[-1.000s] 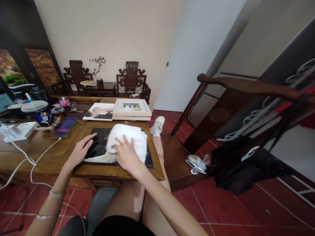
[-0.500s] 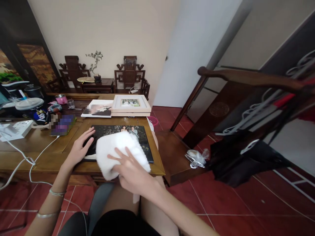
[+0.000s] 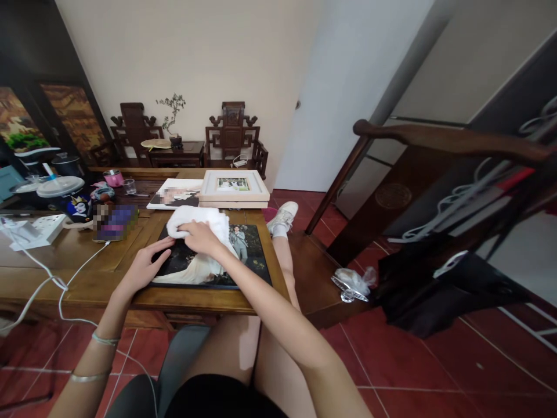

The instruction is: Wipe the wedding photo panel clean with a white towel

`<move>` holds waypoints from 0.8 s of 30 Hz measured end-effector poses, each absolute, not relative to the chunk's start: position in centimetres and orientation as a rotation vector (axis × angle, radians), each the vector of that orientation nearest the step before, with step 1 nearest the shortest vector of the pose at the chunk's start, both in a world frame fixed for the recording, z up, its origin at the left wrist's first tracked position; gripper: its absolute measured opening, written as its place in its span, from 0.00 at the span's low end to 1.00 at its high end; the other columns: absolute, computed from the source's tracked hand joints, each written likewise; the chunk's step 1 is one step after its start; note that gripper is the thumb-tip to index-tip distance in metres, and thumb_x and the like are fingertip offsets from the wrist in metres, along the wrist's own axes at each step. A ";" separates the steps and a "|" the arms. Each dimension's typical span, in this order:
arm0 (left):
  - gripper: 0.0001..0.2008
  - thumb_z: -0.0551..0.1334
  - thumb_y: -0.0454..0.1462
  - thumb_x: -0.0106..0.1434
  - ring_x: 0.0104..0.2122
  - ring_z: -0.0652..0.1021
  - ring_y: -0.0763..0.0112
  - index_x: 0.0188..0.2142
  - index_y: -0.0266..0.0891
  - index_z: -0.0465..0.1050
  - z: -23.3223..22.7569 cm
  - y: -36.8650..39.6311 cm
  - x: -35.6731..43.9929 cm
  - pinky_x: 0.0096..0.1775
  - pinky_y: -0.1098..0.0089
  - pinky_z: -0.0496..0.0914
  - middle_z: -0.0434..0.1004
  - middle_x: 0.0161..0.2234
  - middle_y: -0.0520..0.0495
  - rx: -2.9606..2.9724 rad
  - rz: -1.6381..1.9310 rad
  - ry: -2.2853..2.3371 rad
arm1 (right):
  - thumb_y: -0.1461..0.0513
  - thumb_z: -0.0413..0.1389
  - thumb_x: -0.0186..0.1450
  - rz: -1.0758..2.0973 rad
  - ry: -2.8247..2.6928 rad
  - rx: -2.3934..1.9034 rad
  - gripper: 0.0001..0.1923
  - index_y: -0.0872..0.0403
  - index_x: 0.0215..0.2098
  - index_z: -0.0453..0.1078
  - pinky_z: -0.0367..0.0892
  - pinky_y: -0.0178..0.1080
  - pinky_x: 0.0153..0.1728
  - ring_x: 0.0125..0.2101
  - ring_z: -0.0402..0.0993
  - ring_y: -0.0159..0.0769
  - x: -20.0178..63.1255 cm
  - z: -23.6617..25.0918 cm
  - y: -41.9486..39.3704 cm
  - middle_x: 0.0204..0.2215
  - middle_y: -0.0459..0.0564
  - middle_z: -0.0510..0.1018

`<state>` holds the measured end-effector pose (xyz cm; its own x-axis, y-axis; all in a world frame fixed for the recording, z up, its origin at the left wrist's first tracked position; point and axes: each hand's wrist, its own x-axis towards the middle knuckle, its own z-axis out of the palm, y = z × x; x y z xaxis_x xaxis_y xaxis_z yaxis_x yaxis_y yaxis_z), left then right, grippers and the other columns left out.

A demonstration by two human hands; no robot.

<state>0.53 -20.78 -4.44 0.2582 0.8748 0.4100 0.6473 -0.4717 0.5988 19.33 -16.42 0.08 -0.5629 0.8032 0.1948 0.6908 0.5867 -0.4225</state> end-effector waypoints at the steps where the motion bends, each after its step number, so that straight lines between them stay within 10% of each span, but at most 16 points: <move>1: 0.19 0.54 0.44 0.64 0.54 0.72 0.60 0.48 0.38 0.74 -4.4 -20.8 0.5 0.57 0.57 0.62 0.73 0.52 0.42 2.224 1.034 1.410 | 0.73 0.44 0.57 0.431 -2.455 -1.176 0.26 0.54 0.50 0.70 0.52 0.50 0.58 0.57 0.62 0.45 18.2 0.3 -16.3 0.54 0.48 0.72; 18: 0.20 0.54 0.46 0.64 0.57 0.68 0.62 0.49 0.37 0.73 -4.2 -20.9 0.6 0.59 0.56 0.59 0.71 0.54 0.42 2.204 1.052 1.367 | 0.75 0.43 0.52 0.187 -2.316 -1.492 0.27 0.59 0.46 0.71 0.44 0.61 0.59 0.64 0.46 0.50 32.2 -3.5 -20.9 0.58 0.61 0.65; 24: 0.20 0.54 0.46 0.64 0.57 0.68 0.61 0.49 0.38 0.73 -4.3 -20.8 0.5 0.59 0.57 0.59 0.71 0.54 0.43 2.235 1.042 1.364 | 0.76 0.43 0.46 0.262 -2.496 -1.332 0.27 0.54 0.38 0.73 0.38 0.63 0.61 0.65 0.37 0.46 31.0 -2.6 -30.0 0.62 0.48 0.59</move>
<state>0.52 -20.76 -4.33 0.2768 0.8655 0.4176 0.6304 -0.4915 0.6008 31.02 -30.01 -2.55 -0.5253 0.8325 0.1758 0.7779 0.5537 -0.2971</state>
